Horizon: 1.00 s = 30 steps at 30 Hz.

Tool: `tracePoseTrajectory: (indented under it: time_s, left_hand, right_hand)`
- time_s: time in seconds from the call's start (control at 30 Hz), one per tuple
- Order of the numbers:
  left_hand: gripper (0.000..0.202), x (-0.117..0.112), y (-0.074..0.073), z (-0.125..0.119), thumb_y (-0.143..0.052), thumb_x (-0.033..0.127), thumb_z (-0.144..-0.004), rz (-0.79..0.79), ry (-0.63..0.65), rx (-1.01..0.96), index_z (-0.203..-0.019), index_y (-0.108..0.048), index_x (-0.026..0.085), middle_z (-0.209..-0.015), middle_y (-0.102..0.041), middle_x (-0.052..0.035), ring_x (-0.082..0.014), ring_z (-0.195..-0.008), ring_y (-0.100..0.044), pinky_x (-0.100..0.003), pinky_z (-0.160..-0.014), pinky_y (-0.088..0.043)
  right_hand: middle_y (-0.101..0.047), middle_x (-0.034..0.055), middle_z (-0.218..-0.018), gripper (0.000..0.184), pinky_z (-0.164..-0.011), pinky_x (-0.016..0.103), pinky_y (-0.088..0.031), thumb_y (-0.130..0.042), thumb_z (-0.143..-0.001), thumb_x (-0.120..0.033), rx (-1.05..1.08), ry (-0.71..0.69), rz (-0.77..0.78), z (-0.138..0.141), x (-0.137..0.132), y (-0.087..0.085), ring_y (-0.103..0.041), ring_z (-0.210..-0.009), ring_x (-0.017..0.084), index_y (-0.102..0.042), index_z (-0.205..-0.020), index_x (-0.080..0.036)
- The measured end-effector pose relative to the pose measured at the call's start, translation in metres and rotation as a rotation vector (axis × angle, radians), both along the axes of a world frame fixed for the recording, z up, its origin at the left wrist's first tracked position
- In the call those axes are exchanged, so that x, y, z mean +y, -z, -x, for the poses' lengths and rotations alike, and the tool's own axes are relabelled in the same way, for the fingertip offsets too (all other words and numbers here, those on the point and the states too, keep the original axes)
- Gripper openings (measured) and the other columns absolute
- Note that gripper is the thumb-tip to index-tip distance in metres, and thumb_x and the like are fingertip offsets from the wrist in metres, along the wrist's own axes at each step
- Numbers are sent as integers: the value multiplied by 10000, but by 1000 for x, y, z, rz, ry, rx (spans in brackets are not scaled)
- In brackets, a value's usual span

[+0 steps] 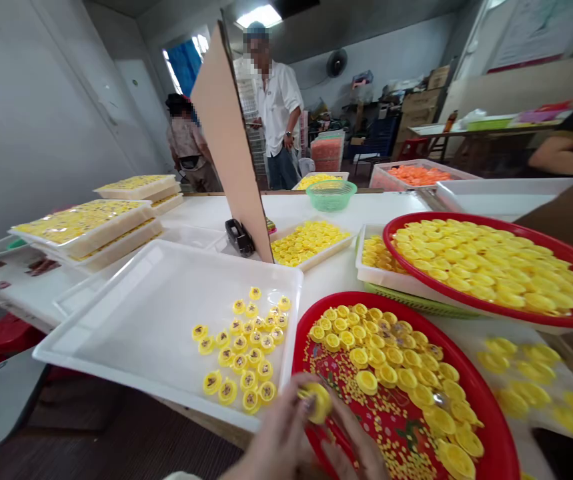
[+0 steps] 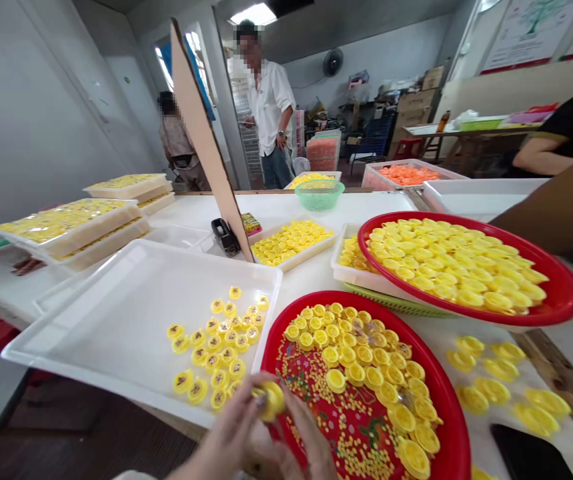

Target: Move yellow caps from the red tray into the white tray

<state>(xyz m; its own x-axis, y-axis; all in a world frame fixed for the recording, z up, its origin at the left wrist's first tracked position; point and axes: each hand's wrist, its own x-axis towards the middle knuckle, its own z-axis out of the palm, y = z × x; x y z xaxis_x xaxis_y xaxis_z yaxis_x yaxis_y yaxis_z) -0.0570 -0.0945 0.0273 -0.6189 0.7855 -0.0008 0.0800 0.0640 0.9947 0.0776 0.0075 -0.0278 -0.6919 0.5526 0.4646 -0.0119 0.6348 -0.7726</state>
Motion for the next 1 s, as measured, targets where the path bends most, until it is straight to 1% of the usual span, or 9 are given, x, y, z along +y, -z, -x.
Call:
tracePoseTrajectory:
  time_s: [0.13, 0.27, 0.33, 0.43, 0.57, 0.67, 0.73, 0.87, 1.0]
  left_hand:
    - [612, -31, -29, 125, -547, 660, -807, 224, -232, 189, -1203, -530, 194, -722, -634, -4, -194, -676, -632, -334, -674, -534]
    - [717, -57, -35, 245, -624, 706, -638, 504, -285, 317, -1107, -526, 171, -834, -690, -47, -230, -765, -672, -329, -638, -529]
    - [645, -60, -26, 278, -667, 678, -570, 605, -277, 331, -947, -579, 163, -758, -691, -63, -248, -709, -660, -310, -549, -493]
    - [486, -54, -10, 294, -682, 610, -572, 698, -224, 377, -773, -630, 171, -641, -662, -53, -233, -609, -611, -296, -495, -450]
    - [394, -47, -5, 292, -635, 521, -661, 742, -157, 488, -819, -693, 165, -717, -661, -69, -251, -670, -618, -347, -595, -500]
    - [395, -46, -18, 278, -576, 459, -729, 732, -218, 635, -942, -693, 149, -928, -635, -122, -331, -918, -609, -460, -832, -485]
    - [404, -44, -31, 252, -532, 448, -779, 707, -248, 716, -1024, -671, 159, -1061, -597, -138, -344, -1019, -579, -492, -931, -439]
    - [352, -27, -48, 143, -440, 462, -908, 473, -77, 635, -1107, -612, 230, -1067, -619, -84, -236, -908, -627, -360, -796, -522]
    - [246, 6, -29, 25, -454, 291, -943, 360, 229, 388, -1146, -591, 269, -1043, -653, -47, -192, -933, -640, -316, -824, -532]
  right_hand:
    - [-575, 67, -1372, 505, -1002, 376, -516, -534, -944, -307, -150, 26, -356, -23, 43, 2, -507, -1294, 262, -417, -1432, -259]
    - [-612, 90, -1301, 412, -942, 448, -548, -447, -971, -379, -238, 210, -549, -51, 104, 12, -491, -1301, 296, -492, -1347, -217]
    - [-613, 98, -1286, 375, -948, 490, -533, -418, -975, -406, -266, 222, -606, -52, 127, 12, -478, -1306, 311, -535, -1276, -215]
    - [-590, 102, -1316, 363, -982, 495, -510, -397, -981, -401, -312, 189, -642, -40, 143, 4, -421, -1351, 303, -555, -1245, -209]
    - [-475, 112, -1451, 366, -1017, 542, -476, -470, -949, -431, -437, 108, -653, -14, 146, -5, -317, -1410, 334, -608, -1203, -207]
    - [-416, 121, -1495, 337, -1049, 560, -438, -497, -929, -367, -528, 43, -626, 1, 146, -5, -267, -1432, 342, -632, -1198, -215]
    - [-413, 122, -1497, 327, -1065, 566, -416, -494, -912, -297, -567, 14, -615, 8, 146, -5, -251, -1437, 346, -643, -1192, -221]
    - [-396, 101, -1511, 338, -1090, 558, -385, -478, -892, -239, -582, -3, -592, 8, 147, -9, -201, -1454, 336, -646, -1185, -221]
    - [-236, 60, -1592, 324, -1111, 564, -344, -517, -879, -283, -587, -39, -594, -7, 140, -15, -84, -1477, 335, -630, -1179, -233]
